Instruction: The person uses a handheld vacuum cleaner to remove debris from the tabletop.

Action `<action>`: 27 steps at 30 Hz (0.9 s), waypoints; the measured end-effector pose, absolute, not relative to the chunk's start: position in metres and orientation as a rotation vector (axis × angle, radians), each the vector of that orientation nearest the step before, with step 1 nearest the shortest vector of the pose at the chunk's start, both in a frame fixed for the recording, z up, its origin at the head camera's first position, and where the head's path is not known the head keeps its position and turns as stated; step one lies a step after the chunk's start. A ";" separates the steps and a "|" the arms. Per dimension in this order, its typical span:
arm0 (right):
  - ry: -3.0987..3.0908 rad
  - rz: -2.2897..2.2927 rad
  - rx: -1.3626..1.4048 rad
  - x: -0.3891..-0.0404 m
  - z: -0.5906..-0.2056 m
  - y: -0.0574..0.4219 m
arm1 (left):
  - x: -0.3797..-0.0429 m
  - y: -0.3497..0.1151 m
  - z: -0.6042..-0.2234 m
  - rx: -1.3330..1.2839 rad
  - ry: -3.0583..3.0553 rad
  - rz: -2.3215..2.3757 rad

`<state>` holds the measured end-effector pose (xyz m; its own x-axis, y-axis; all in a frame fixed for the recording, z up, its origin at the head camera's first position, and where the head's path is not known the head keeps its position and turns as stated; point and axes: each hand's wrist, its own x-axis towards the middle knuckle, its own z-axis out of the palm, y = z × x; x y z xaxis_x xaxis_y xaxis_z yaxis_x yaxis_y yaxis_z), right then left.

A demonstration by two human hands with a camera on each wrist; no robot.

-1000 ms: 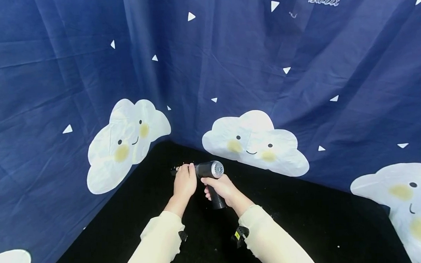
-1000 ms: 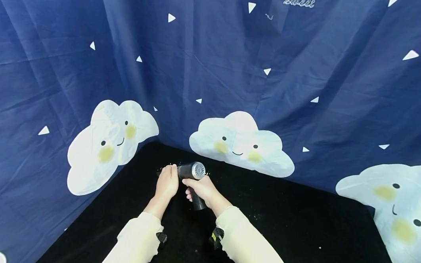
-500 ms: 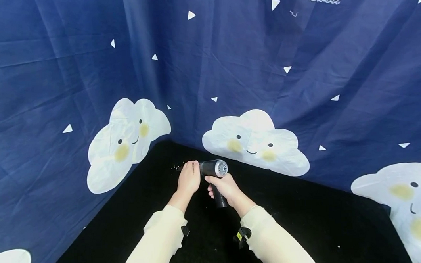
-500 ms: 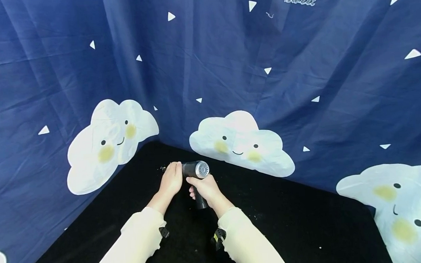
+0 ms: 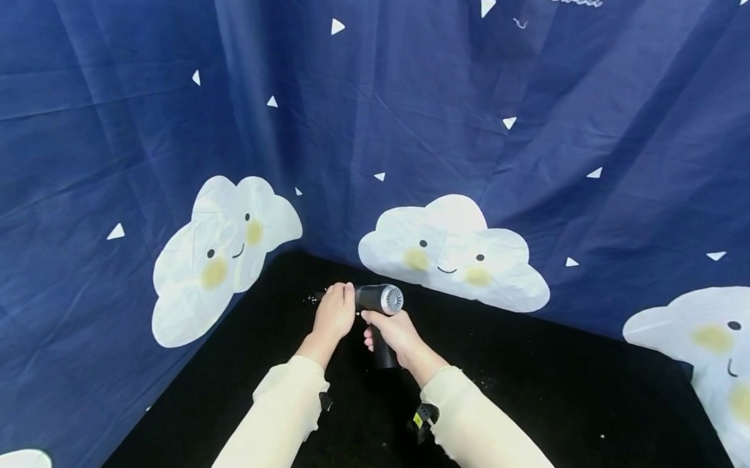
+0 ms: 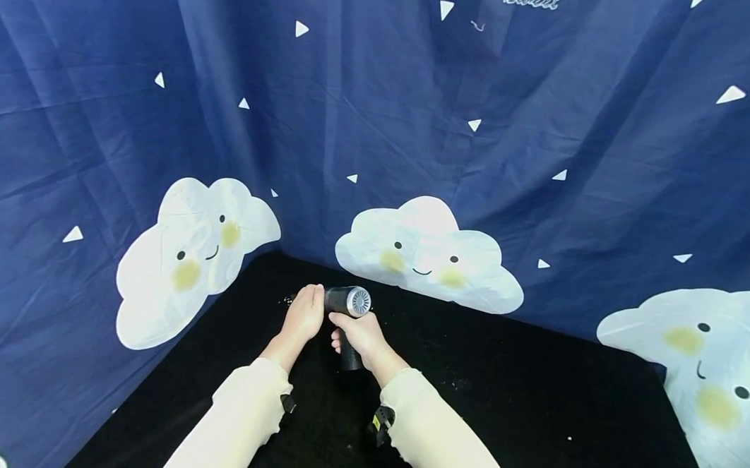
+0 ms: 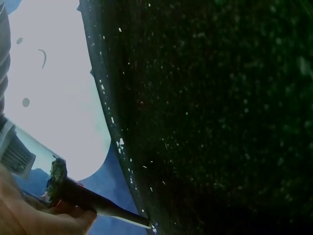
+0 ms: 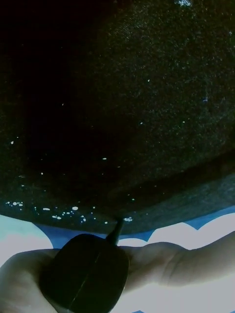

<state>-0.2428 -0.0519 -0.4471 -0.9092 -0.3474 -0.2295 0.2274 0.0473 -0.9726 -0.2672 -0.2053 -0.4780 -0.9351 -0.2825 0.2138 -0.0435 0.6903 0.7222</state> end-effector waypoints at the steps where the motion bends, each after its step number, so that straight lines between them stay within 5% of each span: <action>1: 1.916 -1.915 -0.115 -0.243 -0.448 -0.052 | -0.267 -0.206 -0.478 0.258 -2.595 -1.094; 27: 1.882 -1.904 -0.128 -0.242 -0.450 -0.045 | -0.258 -0.198 -0.479 0.303 -2.560 -1.077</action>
<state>-0.2418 -0.0451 -0.4496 -0.8910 -0.3801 -0.2482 0.2527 0.0388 -0.9668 -0.2584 -0.1982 -0.4792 -0.9173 -0.3243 0.2311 -0.0617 0.6891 0.7221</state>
